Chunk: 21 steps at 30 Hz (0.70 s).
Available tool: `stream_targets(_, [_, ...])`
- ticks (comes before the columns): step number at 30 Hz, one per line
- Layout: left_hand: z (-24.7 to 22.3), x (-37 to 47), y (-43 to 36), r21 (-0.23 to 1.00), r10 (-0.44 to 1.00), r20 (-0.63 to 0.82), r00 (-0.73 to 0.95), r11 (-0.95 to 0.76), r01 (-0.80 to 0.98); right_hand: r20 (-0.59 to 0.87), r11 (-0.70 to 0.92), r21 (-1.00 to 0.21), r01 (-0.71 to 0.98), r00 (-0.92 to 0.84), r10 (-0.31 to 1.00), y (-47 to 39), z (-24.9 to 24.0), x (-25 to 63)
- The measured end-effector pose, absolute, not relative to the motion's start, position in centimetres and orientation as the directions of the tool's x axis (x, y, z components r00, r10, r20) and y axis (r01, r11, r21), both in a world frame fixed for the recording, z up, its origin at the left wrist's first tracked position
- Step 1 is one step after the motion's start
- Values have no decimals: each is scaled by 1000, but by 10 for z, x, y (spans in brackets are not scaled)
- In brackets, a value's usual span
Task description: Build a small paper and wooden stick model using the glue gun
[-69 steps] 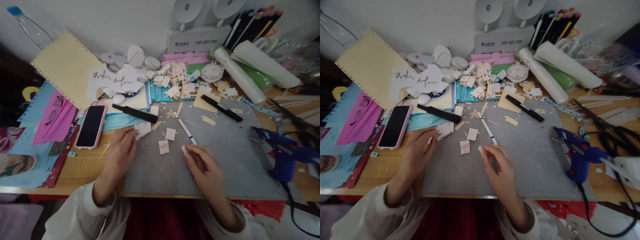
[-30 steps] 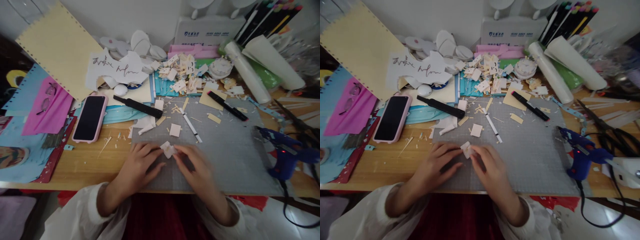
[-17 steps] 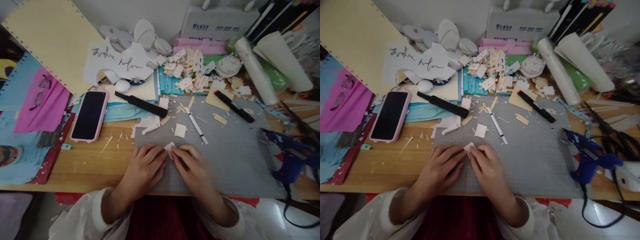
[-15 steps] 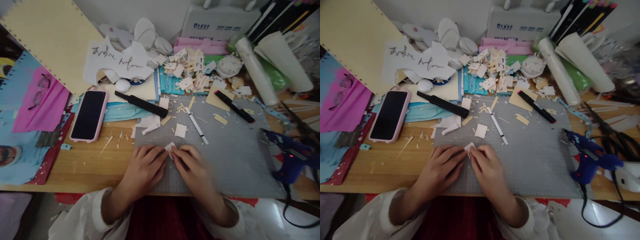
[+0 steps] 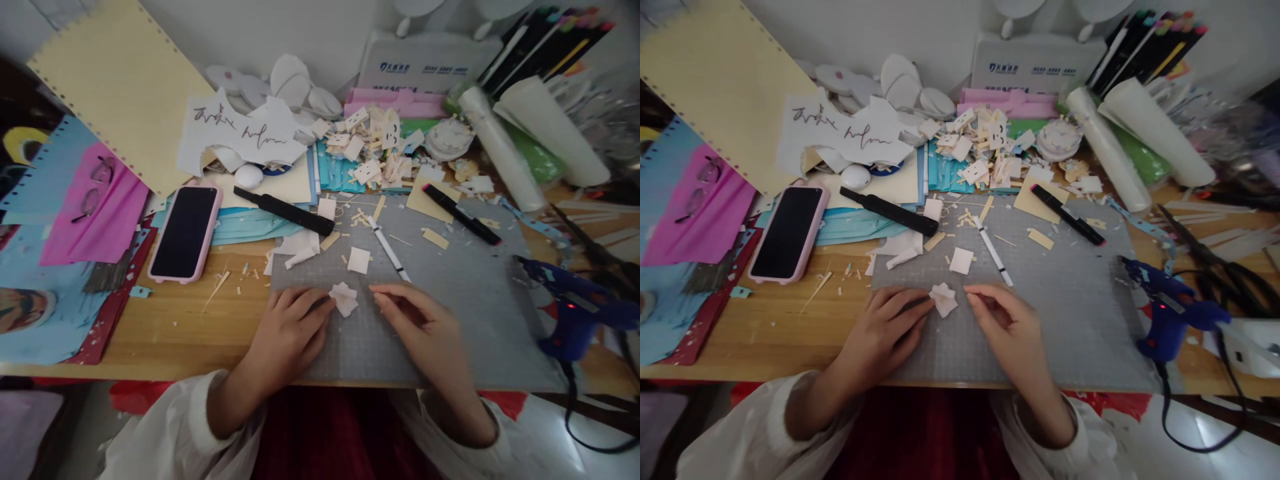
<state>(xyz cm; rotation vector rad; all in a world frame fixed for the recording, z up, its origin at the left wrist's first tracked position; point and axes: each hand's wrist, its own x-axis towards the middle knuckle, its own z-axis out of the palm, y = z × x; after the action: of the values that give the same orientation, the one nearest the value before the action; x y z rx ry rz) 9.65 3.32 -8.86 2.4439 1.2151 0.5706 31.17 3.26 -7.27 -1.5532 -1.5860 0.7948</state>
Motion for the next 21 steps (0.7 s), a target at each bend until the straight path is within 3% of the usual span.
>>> stream_targets(9, [-77, 96, 31, 615, 850, 281, 445, -515, 597, 196, 237, -721, 651, -137, 971, 33, -93, 297])
stream_targets(15, [-39, 94, 26, 776, 906, 294, 306, -413, 477, 248, 278, -760, 587, -134, 960, 35, -86, 292])
stream_targets(18, [-12, 98, 23, 782, 869, 322, 376, -468, 411, 292, 273, -793, 545, -53, 955, 31, -77, 295])
stream_targets(21, [3, 109, 8, 674, 742, 395, 542, -635, 378, 336, 270, -801, 535, 29, 941, 25, -66, 300])
